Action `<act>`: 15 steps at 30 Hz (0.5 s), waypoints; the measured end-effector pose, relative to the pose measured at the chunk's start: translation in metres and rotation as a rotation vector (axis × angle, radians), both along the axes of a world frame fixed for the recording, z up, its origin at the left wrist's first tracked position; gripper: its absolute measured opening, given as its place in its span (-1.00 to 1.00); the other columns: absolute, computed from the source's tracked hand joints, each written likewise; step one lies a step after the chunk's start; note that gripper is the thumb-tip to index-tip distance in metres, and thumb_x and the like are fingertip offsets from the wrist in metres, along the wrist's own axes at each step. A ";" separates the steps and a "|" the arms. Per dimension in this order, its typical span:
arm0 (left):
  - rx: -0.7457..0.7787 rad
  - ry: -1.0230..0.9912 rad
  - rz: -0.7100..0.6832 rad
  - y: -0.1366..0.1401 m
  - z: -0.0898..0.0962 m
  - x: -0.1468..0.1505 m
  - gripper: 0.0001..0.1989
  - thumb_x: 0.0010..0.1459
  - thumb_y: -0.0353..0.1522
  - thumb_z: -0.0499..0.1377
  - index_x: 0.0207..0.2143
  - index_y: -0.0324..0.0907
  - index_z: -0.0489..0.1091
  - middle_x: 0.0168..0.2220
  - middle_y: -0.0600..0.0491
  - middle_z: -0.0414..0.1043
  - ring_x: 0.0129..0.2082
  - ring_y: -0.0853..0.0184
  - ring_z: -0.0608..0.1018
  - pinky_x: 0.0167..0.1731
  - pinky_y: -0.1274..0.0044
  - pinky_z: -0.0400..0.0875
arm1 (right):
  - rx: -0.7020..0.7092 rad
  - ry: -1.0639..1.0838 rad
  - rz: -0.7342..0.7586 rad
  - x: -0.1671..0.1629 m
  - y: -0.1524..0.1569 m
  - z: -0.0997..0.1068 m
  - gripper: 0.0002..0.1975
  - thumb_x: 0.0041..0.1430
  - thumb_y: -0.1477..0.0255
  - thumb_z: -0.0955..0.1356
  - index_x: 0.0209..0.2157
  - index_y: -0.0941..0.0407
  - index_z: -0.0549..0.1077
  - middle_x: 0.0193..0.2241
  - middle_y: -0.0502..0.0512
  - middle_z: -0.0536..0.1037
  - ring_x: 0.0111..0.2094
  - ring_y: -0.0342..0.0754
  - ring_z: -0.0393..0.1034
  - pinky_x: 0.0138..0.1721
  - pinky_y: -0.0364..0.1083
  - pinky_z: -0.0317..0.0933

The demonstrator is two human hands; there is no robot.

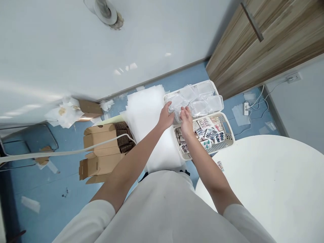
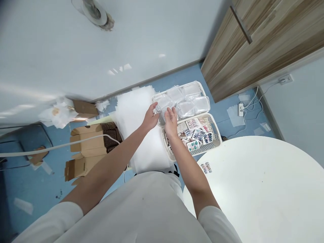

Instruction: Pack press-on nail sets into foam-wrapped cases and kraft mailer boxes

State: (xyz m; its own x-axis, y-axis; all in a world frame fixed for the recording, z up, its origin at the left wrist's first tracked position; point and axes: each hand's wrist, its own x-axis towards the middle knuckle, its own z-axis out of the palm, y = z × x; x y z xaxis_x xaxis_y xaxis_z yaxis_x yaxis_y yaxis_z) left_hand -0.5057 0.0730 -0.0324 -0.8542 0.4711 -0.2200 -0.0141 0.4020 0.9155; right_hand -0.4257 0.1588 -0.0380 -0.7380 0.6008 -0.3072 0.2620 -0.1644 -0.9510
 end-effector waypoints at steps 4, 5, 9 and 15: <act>0.000 0.069 0.016 -0.002 0.012 0.004 -0.47 -0.03 -0.48 0.11 0.05 -0.13 0.15 0.13 0.00 0.17 0.18 0.20 0.16 0.16 0.34 0.02 | -0.103 0.047 -0.089 0.000 -0.006 0.013 -0.47 0.07 0.04 0.20 -0.03 0.06 0.36 0.20 0.08 0.03 0.19 0.02 -0.02 0.12 0.07 -0.01; 0.001 0.084 0.020 -0.003 0.018 0.006 -0.47 -0.03 -0.48 0.10 0.05 -0.12 0.15 0.13 0.00 0.17 0.17 0.21 0.17 0.16 0.35 0.03 | -0.107 0.074 -0.104 0.002 -0.009 0.017 -0.48 0.08 0.04 0.20 -0.03 0.06 0.36 0.19 0.08 0.04 0.18 0.01 -0.01 0.12 0.06 0.00; 0.028 0.107 0.035 -0.012 0.042 0.025 -0.51 -0.03 -0.51 0.05 0.01 -0.13 0.17 0.08 0.00 0.22 0.12 0.24 0.25 0.11 0.37 0.11 | -0.075 0.196 -0.183 0.020 -0.021 0.033 -0.52 0.11 0.07 0.18 -0.03 0.04 0.34 0.19 0.06 0.05 0.18 -0.01 0.00 0.07 0.05 0.08; 0.117 0.125 0.018 -0.043 0.060 0.076 -0.71 0.03 -0.40 0.10 -0.14 -0.14 0.25 -0.08 0.00 0.36 -0.01 0.28 0.38 0.01 0.37 0.22 | -0.125 0.284 -0.321 0.082 -0.050 0.057 -0.55 0.05 0.08 0.25 -0.08 0.01 0.32 0.18 0.08 0.06 0.08 -0.01 0.15 -0.10 -0.01 0.27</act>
